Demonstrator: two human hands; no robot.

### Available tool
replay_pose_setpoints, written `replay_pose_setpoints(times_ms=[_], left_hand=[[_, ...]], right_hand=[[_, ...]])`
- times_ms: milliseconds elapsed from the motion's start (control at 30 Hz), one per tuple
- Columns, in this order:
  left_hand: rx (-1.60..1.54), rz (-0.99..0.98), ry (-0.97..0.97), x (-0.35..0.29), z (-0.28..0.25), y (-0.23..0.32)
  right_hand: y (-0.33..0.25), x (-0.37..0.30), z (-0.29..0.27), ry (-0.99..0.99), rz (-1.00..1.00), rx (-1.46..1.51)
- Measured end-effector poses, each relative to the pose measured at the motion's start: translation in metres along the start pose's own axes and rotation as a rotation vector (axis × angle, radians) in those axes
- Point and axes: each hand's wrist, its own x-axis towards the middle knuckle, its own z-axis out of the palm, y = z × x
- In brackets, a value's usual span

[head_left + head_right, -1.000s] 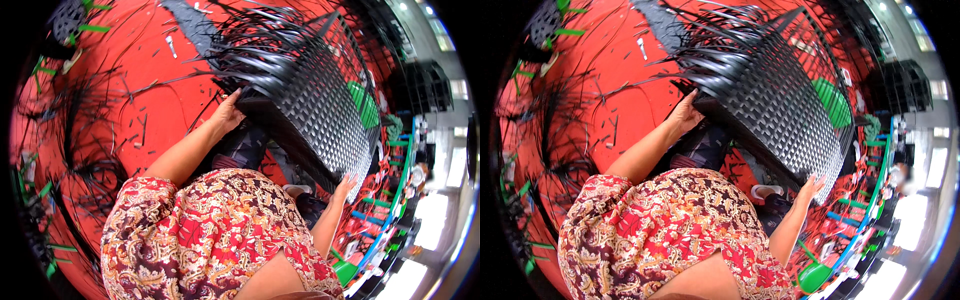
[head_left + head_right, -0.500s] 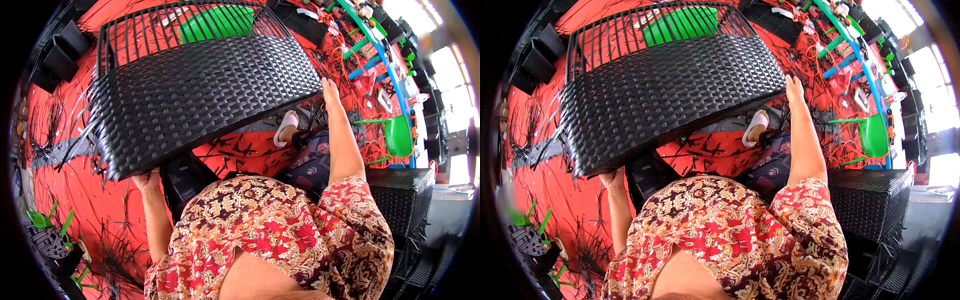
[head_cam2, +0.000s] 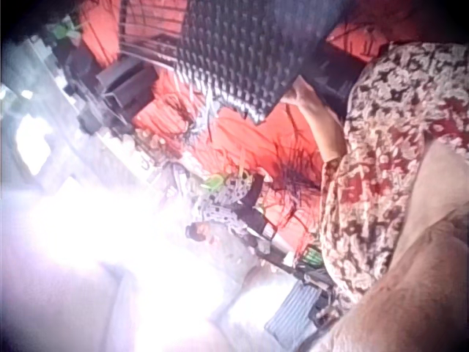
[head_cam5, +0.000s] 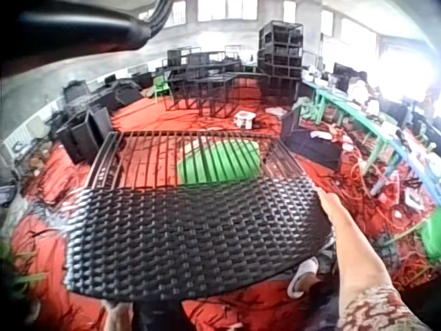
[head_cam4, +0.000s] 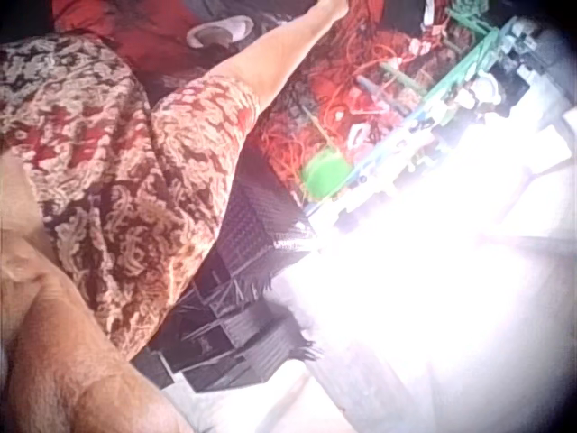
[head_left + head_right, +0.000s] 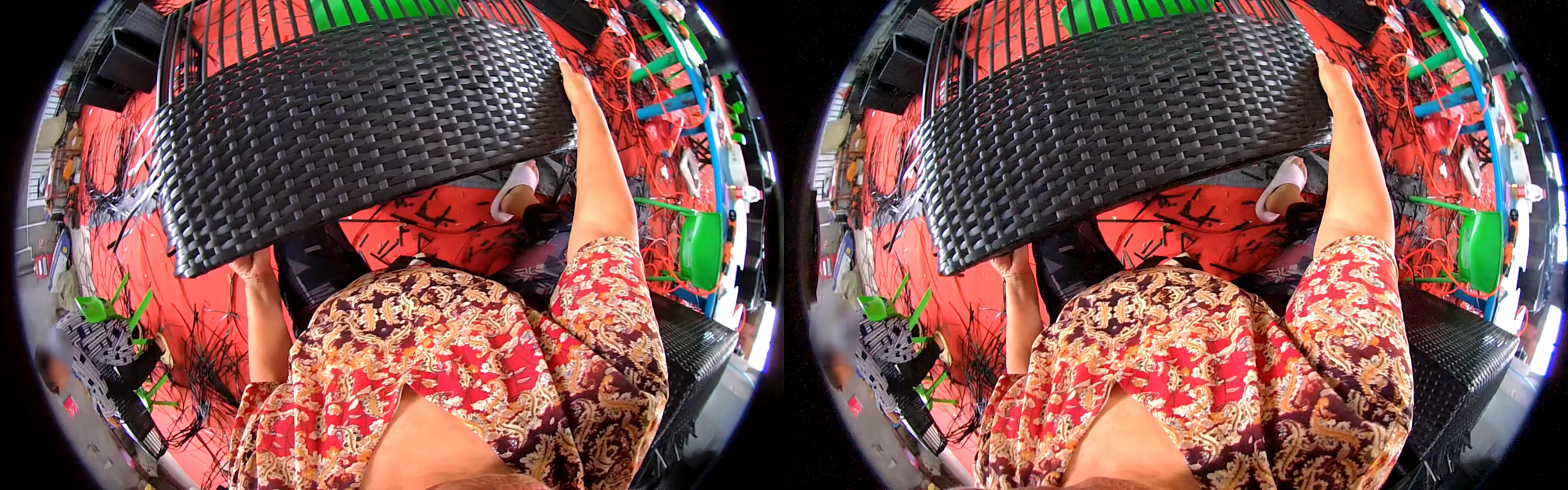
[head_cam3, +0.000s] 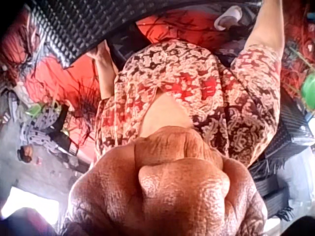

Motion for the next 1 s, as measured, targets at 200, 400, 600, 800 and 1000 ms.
replay_pose_setpoints(times_ms=[200,400,600,800,1000], left_hand=[[-0.014,0.043,-0.134,-0.013,0.010,0.035],[0.030,0.035,-0.321,-0.037,0.019,0.070],[0.078,0.105,-0.357,-0.074,0.033,0.099],[0.140,0.150,-0.359,-0.106,0.035,0.108],[0.176,0.231,-0.399,-0.153,0.035,0.114]], right_hand=[[0.029,-0.044,0.005,0.106,-0.230,0.088],[0.076,-0.084,0.015,0.121,0.059,0.373],[0.112,-0.115,0.043,0.140,0.045,0.451],[0.090,-0.112,0.063,0.099,-0.017,0.603],[0.037,-0.108,0.093,-0.043,-0.111,0.794]])
